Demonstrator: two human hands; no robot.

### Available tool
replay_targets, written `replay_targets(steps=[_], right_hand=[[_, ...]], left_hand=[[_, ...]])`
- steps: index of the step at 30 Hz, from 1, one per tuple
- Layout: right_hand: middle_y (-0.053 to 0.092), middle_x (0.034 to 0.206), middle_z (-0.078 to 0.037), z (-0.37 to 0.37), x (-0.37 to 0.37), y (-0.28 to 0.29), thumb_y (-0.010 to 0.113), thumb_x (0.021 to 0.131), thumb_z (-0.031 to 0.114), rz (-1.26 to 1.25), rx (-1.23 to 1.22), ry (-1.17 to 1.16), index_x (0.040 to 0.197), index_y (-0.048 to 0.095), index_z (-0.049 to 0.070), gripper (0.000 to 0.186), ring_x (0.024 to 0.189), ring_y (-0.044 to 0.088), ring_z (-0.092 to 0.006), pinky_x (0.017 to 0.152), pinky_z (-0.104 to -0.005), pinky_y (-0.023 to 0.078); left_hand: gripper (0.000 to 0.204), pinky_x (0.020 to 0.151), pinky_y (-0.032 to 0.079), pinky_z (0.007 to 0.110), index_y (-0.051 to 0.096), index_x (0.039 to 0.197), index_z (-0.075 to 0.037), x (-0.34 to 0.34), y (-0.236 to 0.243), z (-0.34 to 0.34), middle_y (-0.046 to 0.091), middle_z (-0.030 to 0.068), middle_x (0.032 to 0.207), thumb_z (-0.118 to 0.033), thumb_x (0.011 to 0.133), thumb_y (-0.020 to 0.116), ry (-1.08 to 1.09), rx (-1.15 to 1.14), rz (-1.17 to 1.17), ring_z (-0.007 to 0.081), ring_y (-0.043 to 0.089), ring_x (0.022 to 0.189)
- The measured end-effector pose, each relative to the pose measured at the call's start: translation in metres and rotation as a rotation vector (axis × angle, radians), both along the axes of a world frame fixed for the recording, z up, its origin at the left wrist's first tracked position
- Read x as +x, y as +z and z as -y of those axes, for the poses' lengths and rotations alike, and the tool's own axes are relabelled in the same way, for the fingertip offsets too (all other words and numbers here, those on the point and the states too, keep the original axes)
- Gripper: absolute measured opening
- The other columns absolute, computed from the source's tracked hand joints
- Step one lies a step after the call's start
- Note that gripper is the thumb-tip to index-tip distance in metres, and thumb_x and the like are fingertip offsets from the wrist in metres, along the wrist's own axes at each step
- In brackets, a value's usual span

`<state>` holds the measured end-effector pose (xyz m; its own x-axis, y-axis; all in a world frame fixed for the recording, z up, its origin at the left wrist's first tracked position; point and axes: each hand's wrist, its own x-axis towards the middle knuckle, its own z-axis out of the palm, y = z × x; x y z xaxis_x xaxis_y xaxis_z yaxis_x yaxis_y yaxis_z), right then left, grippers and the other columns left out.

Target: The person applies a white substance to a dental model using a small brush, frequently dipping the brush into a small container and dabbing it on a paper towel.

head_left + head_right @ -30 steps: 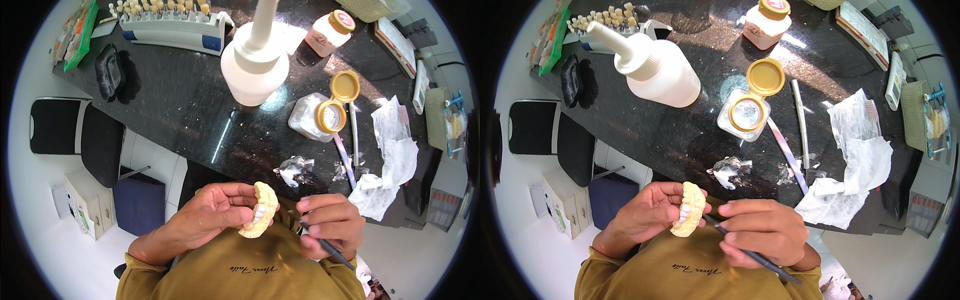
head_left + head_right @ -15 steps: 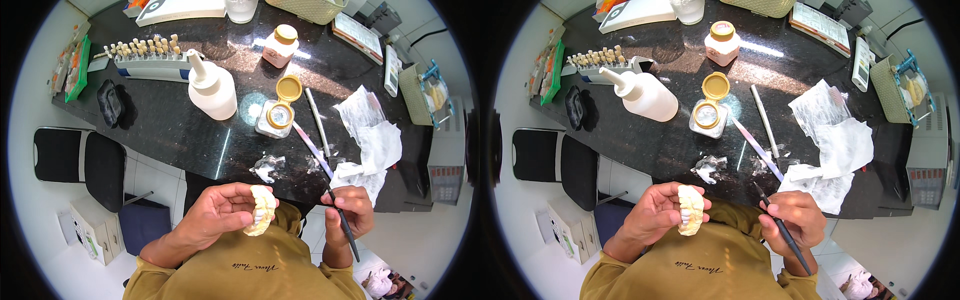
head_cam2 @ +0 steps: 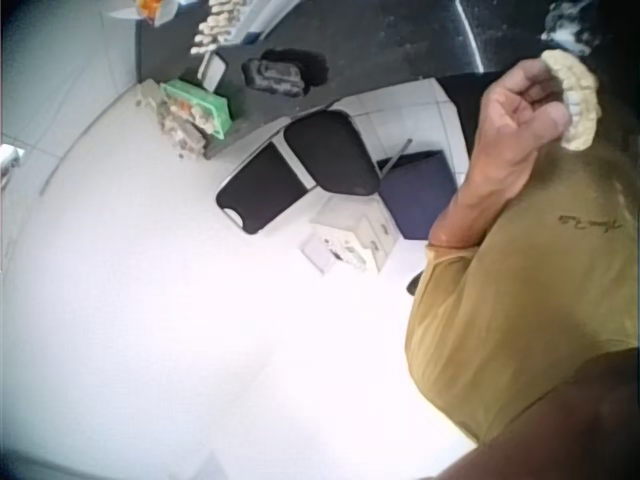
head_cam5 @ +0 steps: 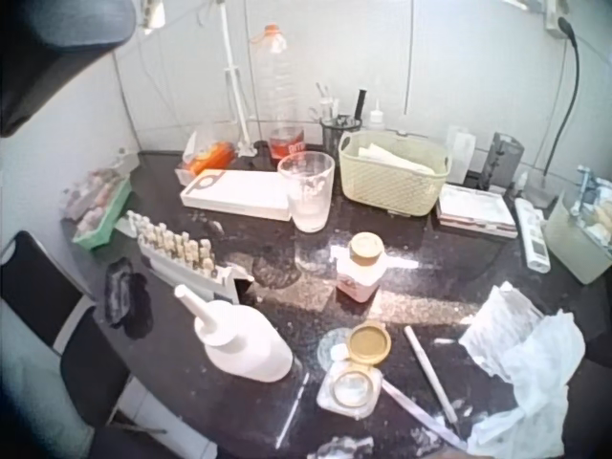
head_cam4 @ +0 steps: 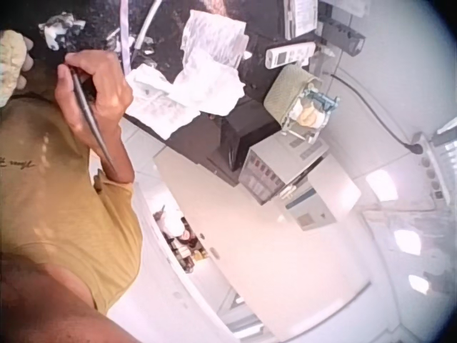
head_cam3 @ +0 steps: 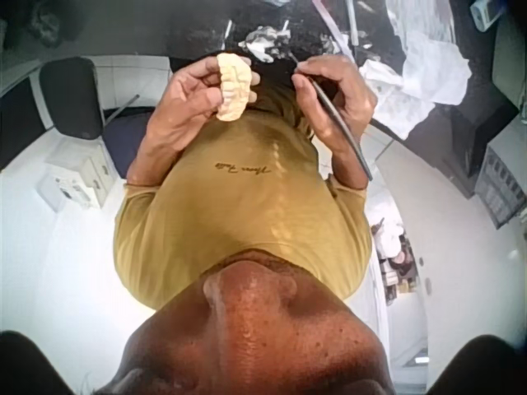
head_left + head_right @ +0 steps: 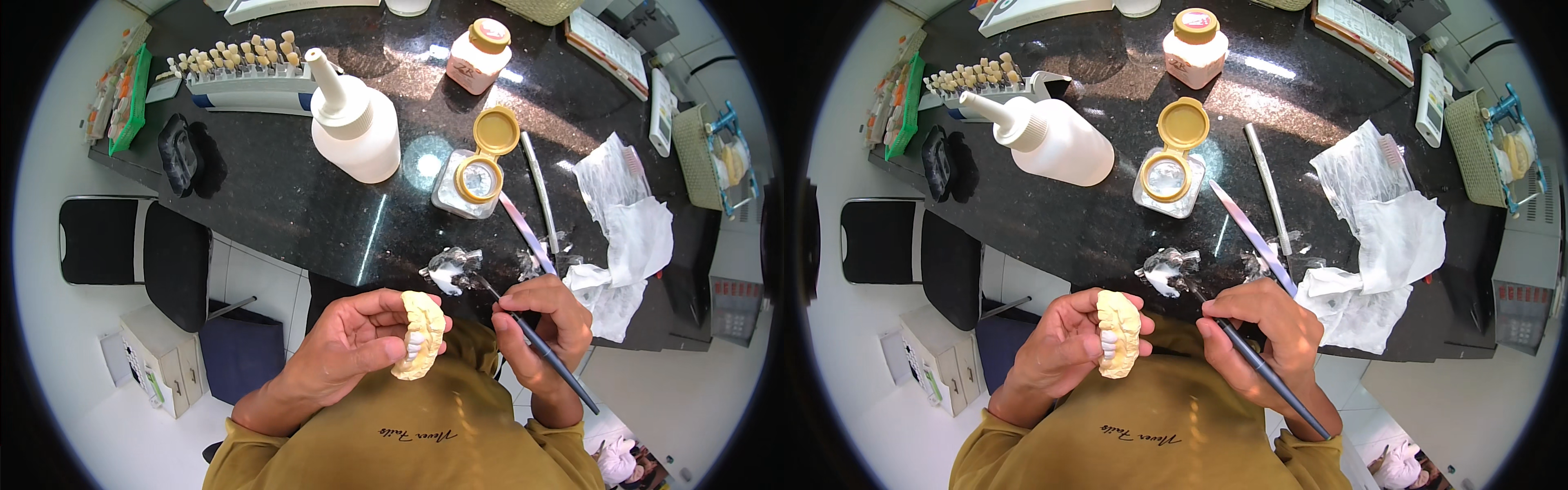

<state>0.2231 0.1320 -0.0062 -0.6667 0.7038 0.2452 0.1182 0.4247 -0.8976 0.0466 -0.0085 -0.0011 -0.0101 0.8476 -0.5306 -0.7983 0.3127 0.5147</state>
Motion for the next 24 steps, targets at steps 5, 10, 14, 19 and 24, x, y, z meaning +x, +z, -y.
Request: replay_targets(steps=[5, 10, 14, 19, 24], right_hand=[[0.062, 0.076, -0.012, 0.002, 0.004, 0.004, 0.068, 0.073, -0.002, 0.003, -0.042, 0.007, 0.086, 0.06, 0.0, 0.016, 0.066, 0.06, -0.016, 0.059, -0.0243, 0.045], [0.062, 0.076, -0.012, 0.001, 0.011, 0.002, 0.068, 0.071, -0.005, -0.051, 0.008, -0.038, 0.086, 0.061, 0.0, 0.017, 0.066, 0.06, -0.0162, 0.058, -0.0244, 0.046], [0.062, 0.075, -0.012, 0.001, 0.014, 0.001, 0.067, 0.07, -0.007, -0.05, 0.057, -0.082, 0.085, 0.061, 0.001, 0.017, 0.065, 0.06, -0.0161, 0.057, -0.0244, 0.046], [0.062, 0.074, -0.013, 0.001, 0.006, 0.002, 0.067, 0.07, -0.007, -0.024, 0.006, -0.061, 0.084, 0.061, 0.0, 0.017, 0.063, 0.06, -0.0149, 0.056, -0.0242, 0.046], [0.066, 0.072, -0.012, 0.005, -0.01, 0.004, 0.072, 0.067, -0.005, 0.052, -0.135, -0.065, 0.077, 0.06, -0.002, 0.016, 0.058, 0.065, -0.0151, 0.052, -0.0239, 0.052]], left_hand=[[0.067, 0.087, 0.052, 0.039, 0.047, 0.126, 0.006, 0.002, 0.003, -0.005, 0.061, 0.0205, 0.112, -0.029, 0.076, 0.076, -0.003, 0.004, 0.024, 0.03, 0.065, 0.098], [0.064, 0.087, 0.052, 0.039, 0.046, 0.126, 0.005, 0.004, 0.002, -0.01, 0.061, 0.0209, 0.112, -0.025, 0.077, 0.075, -0.017, -0.005, 0.063, 0.0302, 0.065, 0.097], [0.061, 0.087, 0.053, 0.038, 0.046, 0.126, 0.006, 0.005, 0.002, -0.013, 0.061, 0.021, 0.111, -0.023, 0.078, 0.072, -0.017, 0.002, 0.029, 0.0299, 0.065, 0.096], [0.059, 0.085, 0.053, 0.038, 0.047, 0.124, 0.007, 0.001, 0.001, -0.006, 0.063, 0.0211, 0.108, -0.023, 0.079, 0.07, -0.003, -0.02, -0.021, 0.0291, 0.066, 0.093], [0.057, 0.088, 0.051, 0.036, 0.047, 0.126, 0.007, -0.005, -0.007, 0.007, 0.061, 0.0214, 0.112, -0.022, 0.082, 0.069, -0.007, 0.002, 0.046, 0.0262, 0.065, 0.096]])
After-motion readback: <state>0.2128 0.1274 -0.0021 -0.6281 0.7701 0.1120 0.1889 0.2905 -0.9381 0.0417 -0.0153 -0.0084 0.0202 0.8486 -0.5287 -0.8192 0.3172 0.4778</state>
